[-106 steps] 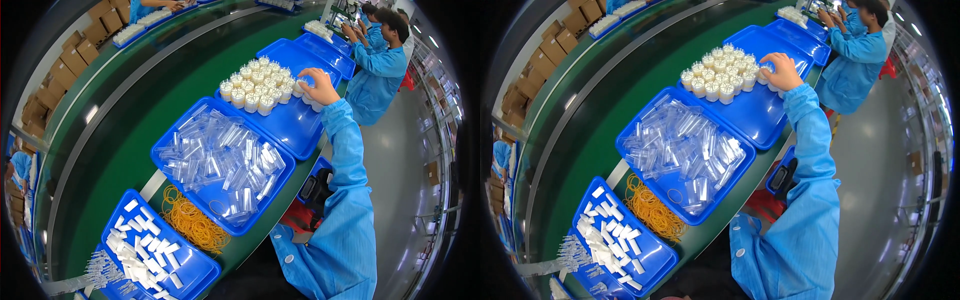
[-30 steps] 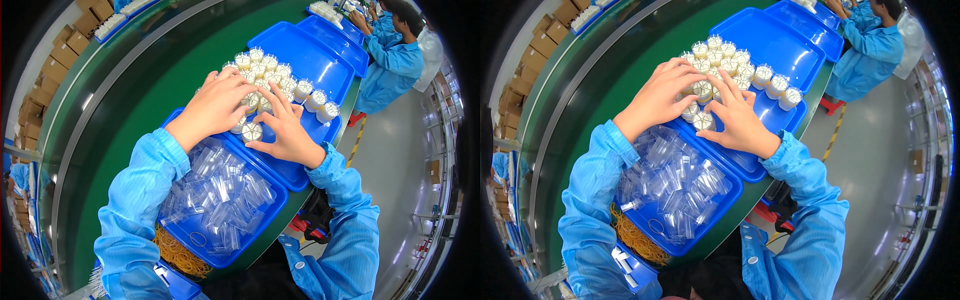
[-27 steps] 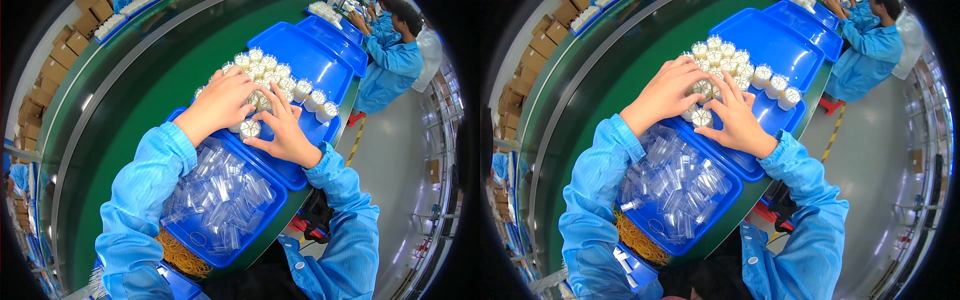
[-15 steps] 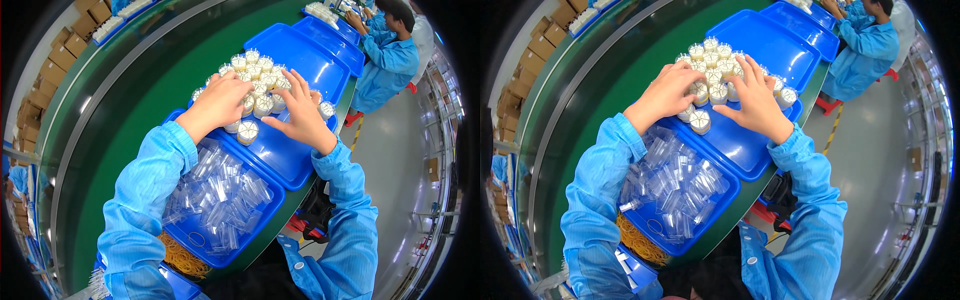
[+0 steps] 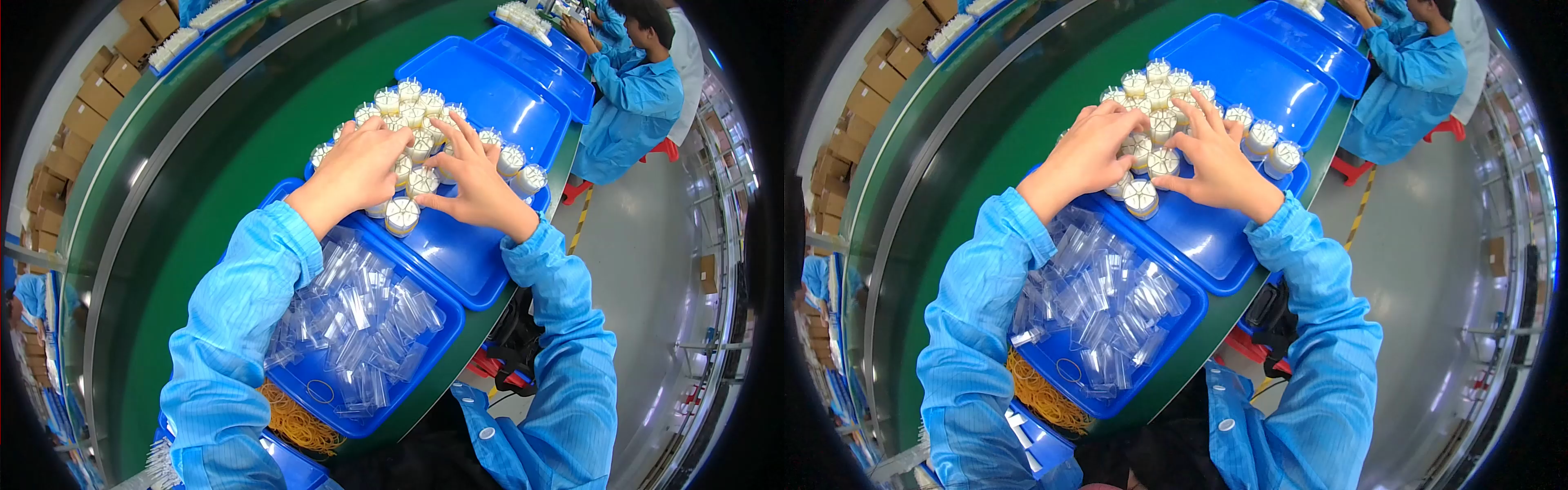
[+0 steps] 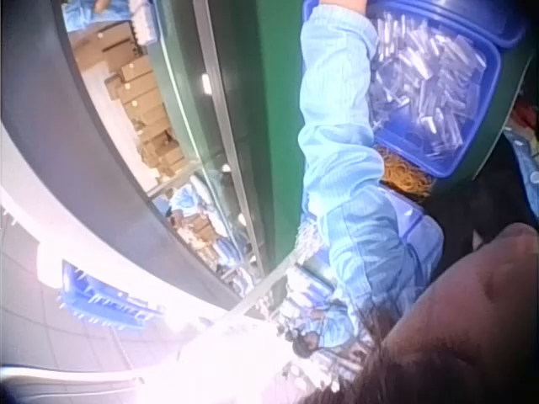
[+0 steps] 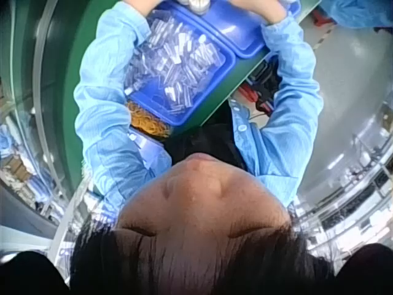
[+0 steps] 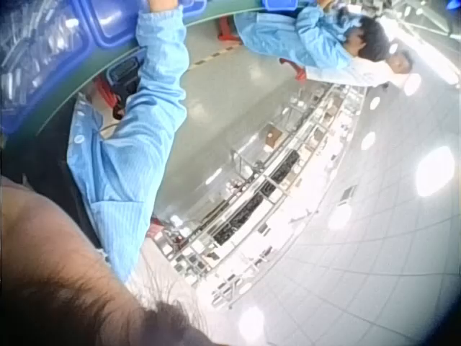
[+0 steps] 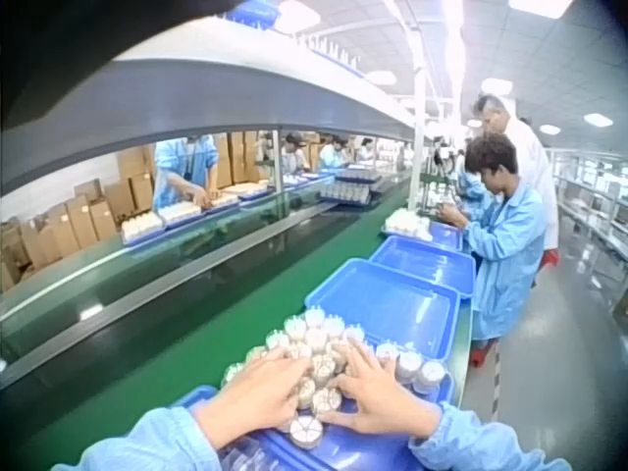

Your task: The person attaches white components onto a pronged base, slides clear plastic sleeves over them, secures the bundle with a rubber band, and places it onto a tray before starting assembly on another base.

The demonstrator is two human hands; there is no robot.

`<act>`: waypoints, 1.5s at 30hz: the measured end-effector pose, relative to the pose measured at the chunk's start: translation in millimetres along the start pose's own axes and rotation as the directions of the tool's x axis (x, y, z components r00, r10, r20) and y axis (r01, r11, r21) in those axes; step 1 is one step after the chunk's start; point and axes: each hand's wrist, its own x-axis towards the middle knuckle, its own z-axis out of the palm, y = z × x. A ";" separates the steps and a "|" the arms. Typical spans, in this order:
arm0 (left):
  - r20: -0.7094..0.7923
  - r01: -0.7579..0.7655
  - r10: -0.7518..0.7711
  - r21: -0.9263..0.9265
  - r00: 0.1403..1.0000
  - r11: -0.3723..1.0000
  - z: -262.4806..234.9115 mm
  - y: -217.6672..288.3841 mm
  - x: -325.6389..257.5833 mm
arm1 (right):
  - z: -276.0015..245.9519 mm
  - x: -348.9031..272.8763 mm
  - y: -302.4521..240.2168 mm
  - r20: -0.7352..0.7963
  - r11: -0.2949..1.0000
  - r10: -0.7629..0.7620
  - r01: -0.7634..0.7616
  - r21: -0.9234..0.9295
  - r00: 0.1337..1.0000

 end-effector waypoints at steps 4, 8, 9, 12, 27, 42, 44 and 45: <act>0.058 0.013 -0.013 0.009 0.998 1.000 -3.5 1.2 -0.1 | 0.2 -2.6 0.9 -0.022 1.000 -0.015 0.015 0.000 1.000; 0.002 0.032 -0.032 -0.031 0.999 0.999 -4.2 1.6 -3.9 | -19.0 -8.9 12.8 0.014 0.998 0.010 -0.011 0.059 1.000; -0.015 0.004 -0.004 -0.049 1.000 0.999 -2.3 0.5 -3.6 | -22.7 -10.9 20.0 -0.049 0.998 0.059 -0.059 0.004 0.997; -0.050 -0.102 0.099 -0.060 0.994 0.993 2.2 4.1 -8.6 | -22.2 -8.1 30.3 -0.096 0.990 0.078 -0.089 -0.110 0.992; 0.140 -0.184 0.151 0.267 0.979 0.946 18.0 44.9 -25.4 | -20.0 6.6 38.0 -0.011 0.991 -0.101 0.099 -0.086 0.995; 0.139 -0.173 0.139 0.272 0.980 0.947 13.5 49.1 -27.6 | -21.1 6.3 34.4 -0.040 0.995 -0.099 0.098 -0.010 0.994; 0.151 -0.196 0.156 0.299 0.976 0.934 12.7 49.0 -27.0 | -39.0 -2.8 29.9 -0.148 1.000 -0.008 0.003 -0.031 0.989; 0.166 -0.223 0.177 0.324 0.970 0.919 13.3 50.0 -25.9 | -46.8 -9.9 31.0 -0.147 0.999 -0.005 0.000 -0.035 0.989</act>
